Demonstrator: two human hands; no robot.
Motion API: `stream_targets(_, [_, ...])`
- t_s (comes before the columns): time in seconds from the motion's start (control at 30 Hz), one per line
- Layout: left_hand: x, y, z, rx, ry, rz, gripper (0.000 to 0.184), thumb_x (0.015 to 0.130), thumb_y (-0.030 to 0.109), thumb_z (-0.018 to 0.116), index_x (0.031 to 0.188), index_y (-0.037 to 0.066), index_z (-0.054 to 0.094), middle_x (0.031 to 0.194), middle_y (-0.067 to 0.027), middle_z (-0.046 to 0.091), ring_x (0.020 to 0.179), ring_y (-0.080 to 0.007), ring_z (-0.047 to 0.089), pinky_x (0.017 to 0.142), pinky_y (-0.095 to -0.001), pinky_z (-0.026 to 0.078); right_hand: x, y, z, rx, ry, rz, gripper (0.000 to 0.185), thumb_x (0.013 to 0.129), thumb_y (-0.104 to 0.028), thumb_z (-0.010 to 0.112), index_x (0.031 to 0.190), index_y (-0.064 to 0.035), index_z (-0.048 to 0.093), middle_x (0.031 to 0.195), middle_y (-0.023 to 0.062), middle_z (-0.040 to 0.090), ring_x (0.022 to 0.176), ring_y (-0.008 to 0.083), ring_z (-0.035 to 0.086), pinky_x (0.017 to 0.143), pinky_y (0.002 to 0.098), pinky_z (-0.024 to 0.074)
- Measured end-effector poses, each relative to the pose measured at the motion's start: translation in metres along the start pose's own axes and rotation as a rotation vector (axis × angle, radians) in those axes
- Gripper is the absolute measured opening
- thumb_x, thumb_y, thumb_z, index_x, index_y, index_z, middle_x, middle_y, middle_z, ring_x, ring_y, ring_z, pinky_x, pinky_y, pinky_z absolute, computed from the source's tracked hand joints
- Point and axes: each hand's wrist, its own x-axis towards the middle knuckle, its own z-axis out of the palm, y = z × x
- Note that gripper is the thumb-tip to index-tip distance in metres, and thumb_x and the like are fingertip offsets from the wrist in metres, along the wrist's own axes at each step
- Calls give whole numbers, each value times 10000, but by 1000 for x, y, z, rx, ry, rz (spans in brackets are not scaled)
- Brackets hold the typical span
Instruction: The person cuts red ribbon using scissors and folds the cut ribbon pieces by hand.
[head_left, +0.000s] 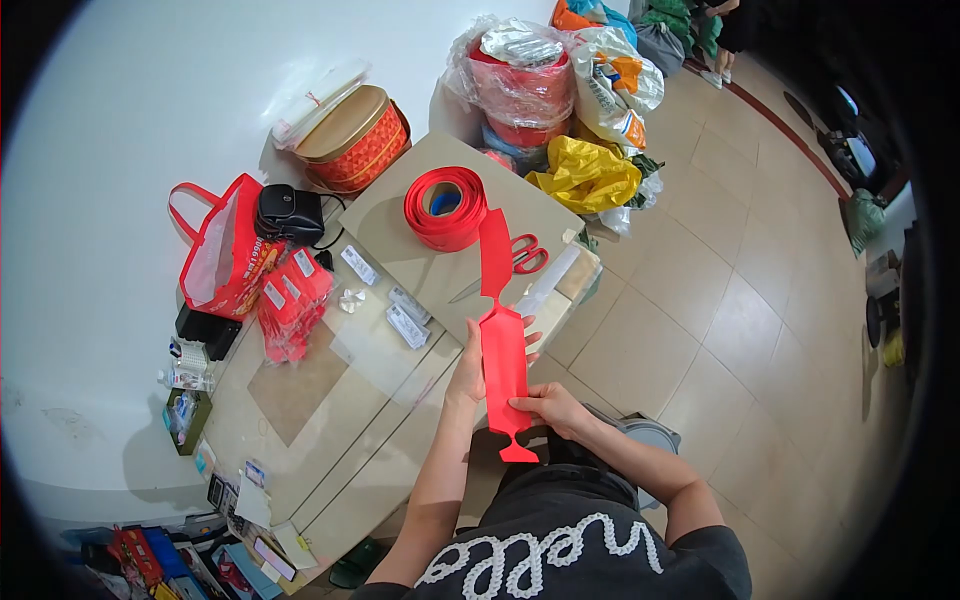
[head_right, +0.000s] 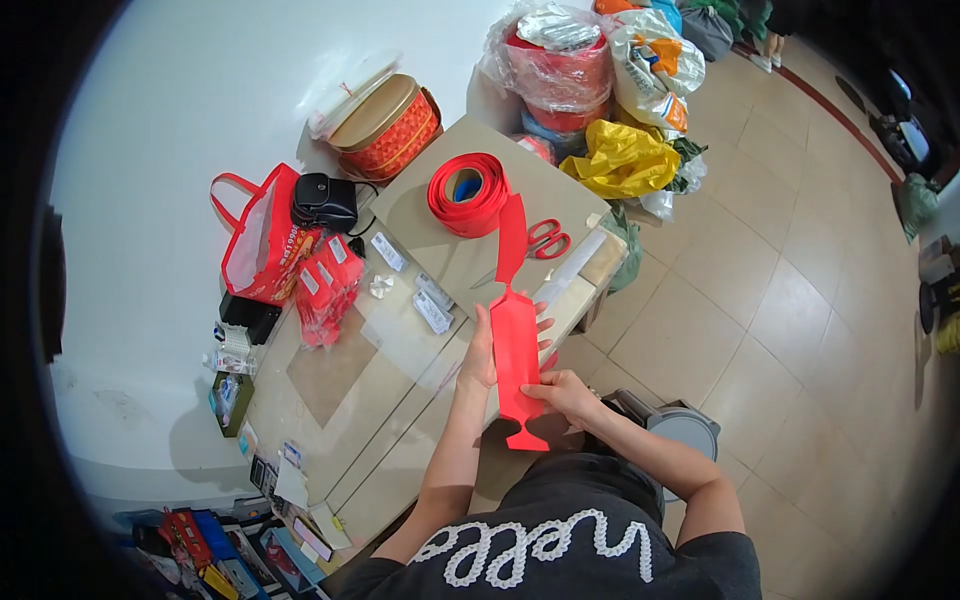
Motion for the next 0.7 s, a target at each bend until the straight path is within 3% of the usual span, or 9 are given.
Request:
stream_targets(0.03, [1, -1, -5, 5, -31, -1, 598, 910, 490, 377, 1377, 132, 271, 1334, -158, 400, 1170, -328, 453, 911, -456, 438, 1, 0, 0, -3, -5, 2, 192, 850, -115, 602, 957, 42, 629, 839, 101, 658, 700, 151, 645, 641, 268, 542])
stream_targets(0.23, [0, 1, -1, 157, 24, -11, 558, 895, 327, 521, 1361, 130, 284, 1301, -173, 427, 1112, -307, 489, 874, -425, 468, 0, -10, 2, 37, -13, 23, 221, 843, -134, 619, 973, 45, 625, 875, 117, 659, 748, 168, 653, 698, 283, 543])
stream_targets(0.53, [4, 1, 1, 212, 101, -30, 490, 930, 277, 447, 1372, 133, 291, 1224, -156, 502, 974, -235, 547, 813, -390, 486, 0, -10, -2, -32, -18, -33, 248, 851, -169, 609, 974, 46, 626, 887, 106, 660, 751, 172, 652, 665, 281, 531])
stream_targets(0.63, [6, 1, -5, 178, 151, -14, 468, 940, 277, 419, 1367, 127, 305, 1221, -145, 507, 981, -226, 545, 819, -383, 483, -25, -23, -3, -784, 262, -451, 311, 851, -243, 616, 949, 52, 624, 860, 101, 662, 720, 190, 646, 630, 302, 511])
stream_targets(0.67, [6, 3, 0, 216, 180, -14, 451, 947, 269, 394, 1367, 128, 310, 1219, -135, 510, 990, -221, 540, 832, -385, 481, -33, -27, -2, -753, 345, -506, 392, 850, -309, 611, 987, 58, 591, 854, 85, 653, 722, 194, 629, 653, 300, 485])
stream_targets(0.7, [5, 4, 0, 193, 191, -12, 449, 947, 265, 394, 1367, 129, 313, 1219, -133, 510, 992, -221, 538, 835, -387, 481, -28, -20, -7, -598, 281, -489, 402, 853, -319, 607, 1005, 53, 580, 862, 77, 648, 735, 188, 624, 675, 292, 479])
